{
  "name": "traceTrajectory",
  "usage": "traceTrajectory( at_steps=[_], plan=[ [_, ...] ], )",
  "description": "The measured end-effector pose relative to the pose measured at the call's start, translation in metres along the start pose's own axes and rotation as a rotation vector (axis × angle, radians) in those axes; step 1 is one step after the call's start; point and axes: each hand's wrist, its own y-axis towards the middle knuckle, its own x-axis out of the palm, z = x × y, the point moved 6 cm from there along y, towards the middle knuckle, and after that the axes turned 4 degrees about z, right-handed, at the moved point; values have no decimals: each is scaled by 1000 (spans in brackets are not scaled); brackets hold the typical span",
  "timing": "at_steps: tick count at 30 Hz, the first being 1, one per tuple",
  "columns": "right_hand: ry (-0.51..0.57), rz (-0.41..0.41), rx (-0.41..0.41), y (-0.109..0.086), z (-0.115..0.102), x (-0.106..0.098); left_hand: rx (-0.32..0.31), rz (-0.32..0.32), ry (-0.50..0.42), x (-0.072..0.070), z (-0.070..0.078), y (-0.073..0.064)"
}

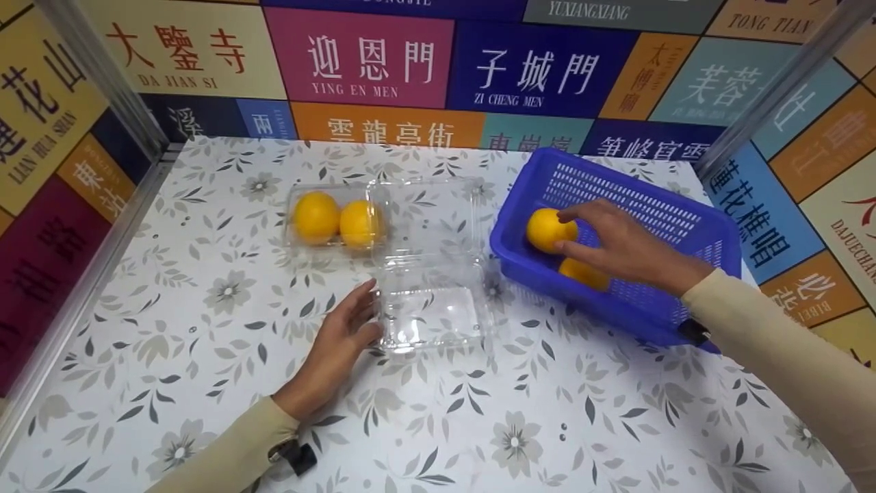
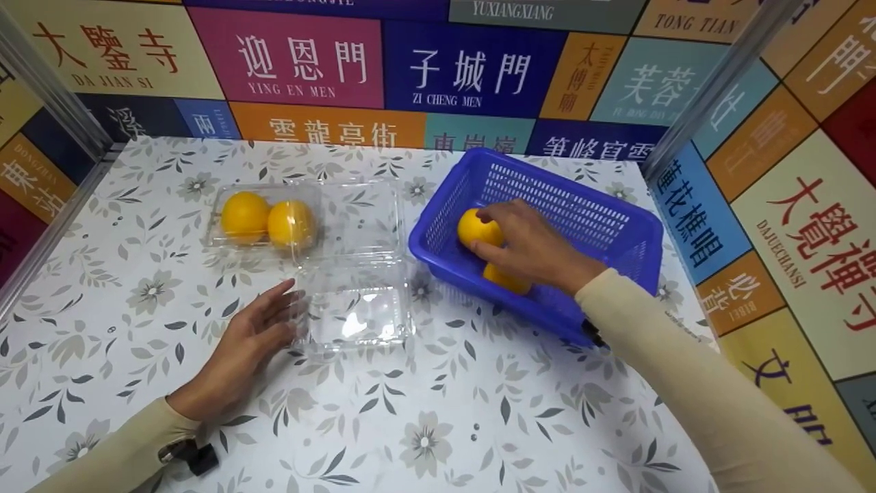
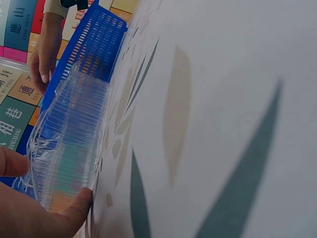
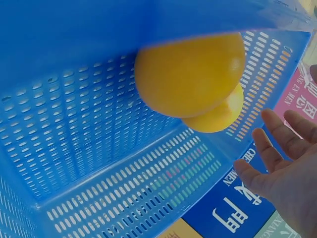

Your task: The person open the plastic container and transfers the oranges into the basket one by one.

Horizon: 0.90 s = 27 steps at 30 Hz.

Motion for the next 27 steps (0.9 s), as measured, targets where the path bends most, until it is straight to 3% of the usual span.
traceTrajectory(
  at_steps=[13, 27],
  plan=[
    [33, 52, -85, -4, -16, -1, -17, -1, 2, -1, -1, 1],
    [56, 153, -233, -9, -37, 2, -17, -5, 4, -1, -2, 1]
  ],
)
